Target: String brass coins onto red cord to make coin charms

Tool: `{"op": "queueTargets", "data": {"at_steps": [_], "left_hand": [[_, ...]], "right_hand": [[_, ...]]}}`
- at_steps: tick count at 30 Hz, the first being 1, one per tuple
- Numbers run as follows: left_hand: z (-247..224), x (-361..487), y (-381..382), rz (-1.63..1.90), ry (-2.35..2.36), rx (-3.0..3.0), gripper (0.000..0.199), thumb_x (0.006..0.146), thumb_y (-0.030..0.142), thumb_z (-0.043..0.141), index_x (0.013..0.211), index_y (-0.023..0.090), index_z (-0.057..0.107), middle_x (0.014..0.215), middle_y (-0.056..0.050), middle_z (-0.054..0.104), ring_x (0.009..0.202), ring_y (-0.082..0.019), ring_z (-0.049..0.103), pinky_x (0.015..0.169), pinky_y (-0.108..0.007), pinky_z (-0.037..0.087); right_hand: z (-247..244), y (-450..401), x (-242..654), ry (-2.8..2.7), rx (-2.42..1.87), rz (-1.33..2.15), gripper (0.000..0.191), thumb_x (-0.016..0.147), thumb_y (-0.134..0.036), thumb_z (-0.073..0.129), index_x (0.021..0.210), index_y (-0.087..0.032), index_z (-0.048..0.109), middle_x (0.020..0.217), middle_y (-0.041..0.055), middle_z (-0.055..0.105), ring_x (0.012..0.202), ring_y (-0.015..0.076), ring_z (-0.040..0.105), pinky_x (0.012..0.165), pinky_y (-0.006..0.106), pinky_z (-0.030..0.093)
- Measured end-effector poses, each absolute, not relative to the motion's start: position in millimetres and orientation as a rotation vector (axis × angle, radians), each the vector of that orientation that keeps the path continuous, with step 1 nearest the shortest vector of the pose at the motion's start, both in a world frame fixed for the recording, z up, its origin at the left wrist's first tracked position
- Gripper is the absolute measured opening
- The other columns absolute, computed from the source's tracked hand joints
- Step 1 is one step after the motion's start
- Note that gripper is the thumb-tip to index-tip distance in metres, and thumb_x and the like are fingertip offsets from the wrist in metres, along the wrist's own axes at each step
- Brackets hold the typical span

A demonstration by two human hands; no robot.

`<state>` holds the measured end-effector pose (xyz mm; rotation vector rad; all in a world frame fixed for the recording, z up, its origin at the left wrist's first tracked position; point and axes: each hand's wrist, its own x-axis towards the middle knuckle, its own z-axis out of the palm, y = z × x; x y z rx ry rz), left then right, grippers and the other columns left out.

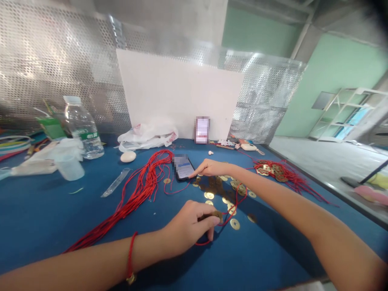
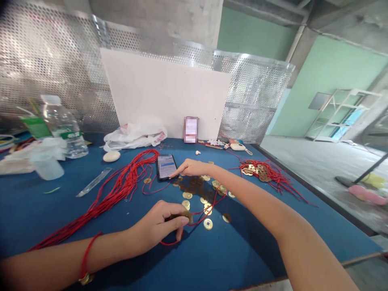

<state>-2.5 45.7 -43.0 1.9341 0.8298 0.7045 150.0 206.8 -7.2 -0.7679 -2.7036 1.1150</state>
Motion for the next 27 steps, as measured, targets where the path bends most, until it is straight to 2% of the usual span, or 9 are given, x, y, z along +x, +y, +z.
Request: {"op": "queueTargets", "data": {"at_steps": [4,7,10,14,17,19,22,24,27], "left_hand": [[-43,-3,46,0.700,0.818,1.946,0.028,0.088,0.029,0.049,0.069,0.014,0.063,0.059,-0.002,0.066,0.057,-0.012,0.055,0.060,-0.022,0.037],[-42,-3,46,0.701,0.817,1.951,0.030,0.089,0.028,0.048,0.065,0.015,0.062,0.059,-0.001,0.066,0.056,-0.011,0.054,0.060,-0.021,0.036],[-41,-3,45,0.702,0.809,1.976,0.032,0.088,0.027,0.049,0.061,0.015,0.059,0.059,-0.001,0.065,0.056,-0.010,0.051,0.060,-0.020,0.036],[-42,-2,44,0.697,0.781,1.986,0.028,0.088,0.026,0.050,0.064,0.015,0.060,0.057,0.000,0.065,0.056,-0.010,0.052,0.060,-0.020,0.036],[-43,-2,44,0.727,0.775,1.982,0.029,0.089,0.026,0.050,0.065,0.015,0.061,0.057,-0.001,0.065,0.056,-0.010,0.052,0.059,-0.020,0.036],[-43,-3,43,0.759,0.775,1.976,0.028,0.089,0.028,0.049,0.068,0.014,0.063,0.058,-0.001,0.065,0.056,-0.011,0.054,0.060,-0.020,0.037],[-44,-4,42,0.796,0.781,1.949,0.027,0.090,0.030,0.049,0.077,0.014,0.066,0.058,-0.001,0.066,0.055,-0.012,0.055,0.059,-0.021,0.037],[-44,-4,42,0.801,0.781,1.939,0.027,0.090,0.032,0.049,0.081,0.014,0.068,0.059,-0.001,0.066,0.054,-0.012,0.056,0.057,-0.022,0.037],[-43,-5,41,0.792,0.779,1.932,0.028,0.090,0.033,0.049,0.083,0.013,0.068,0.059,-0.001,0.066,0.054,-0.012,0.056,0.058,-0.022,0.038]], "right_hand": [[-11,226,147,-2.645,-0.796,1.168,0.044,0.076,-0.010,0.043,0.113,-0.007,0.068,0.041,-0.0081,0.032,0.047,0.0066,0.021,0.047,0.021,0.018],[-16,236,140,-2.645,-0.819,1.065,0.043,0.077,-0.010,0.044,0.111,-0.010,0.069,0.043,-0.0052,0.046,0.047,0.0078,0.031,0.050,0.021,0.028],[-17,239,131,-2.730,-0.794,0.707,0.042,0.077,-0.009,0.044,0.107,-0.018,0.072,0.076,0.0017,0.070,0.065,0.0116,0.052,0.065,0.021,0.039],[-15,234,117,-2.769,-1.058,0.130,0.044,0.083,-0.013,0.041,0.111,-0.032,0.069,0.100,0.0005,0.072,0.087,0.0185,0.062,0.079,0.027,0.042],[-14,229,98,-2.570,-1.250,-0.074,0.042,0.089,-0.023,0.038,0.121,-0.033,0.063,0.115,0.0007,0.067,0.103,0.0222,0.061,0.088,0.032,0.043],[-14,227,81,-2.432,-1.382,-0.050,0.042,0.091,-0.038,0.038,0.125,-0.025,0.060,0.123,0.0062,0.063,0.109,0.0247,0.058,0.091,0.035,0.043],[-13,226,57,-2.396,-1.641,0.109,0.073,0.076,-0.069,0.050,0.122,-0.013,0.060,0.125,0.0192,0.057,0.112,0.0330,0.055,0.090,0.041,0.045],[-13,227,45,-2.393,-1.745,0.192,0.088,0.062,-0.074,0.061,0.122,-0.010,0.060,0.126,0.0232,0.054,0.114,0.0361,0.053,0.090,0.043,0.045],[-15,234,40,-2.314,-1.793,0.307,0.091,0.053,-0.070,0.069,0.123,-0.011,0.058,0.125,0.0225,0.054,0.114,0.0350,0.054,0.088,0.041,0.047]]}}
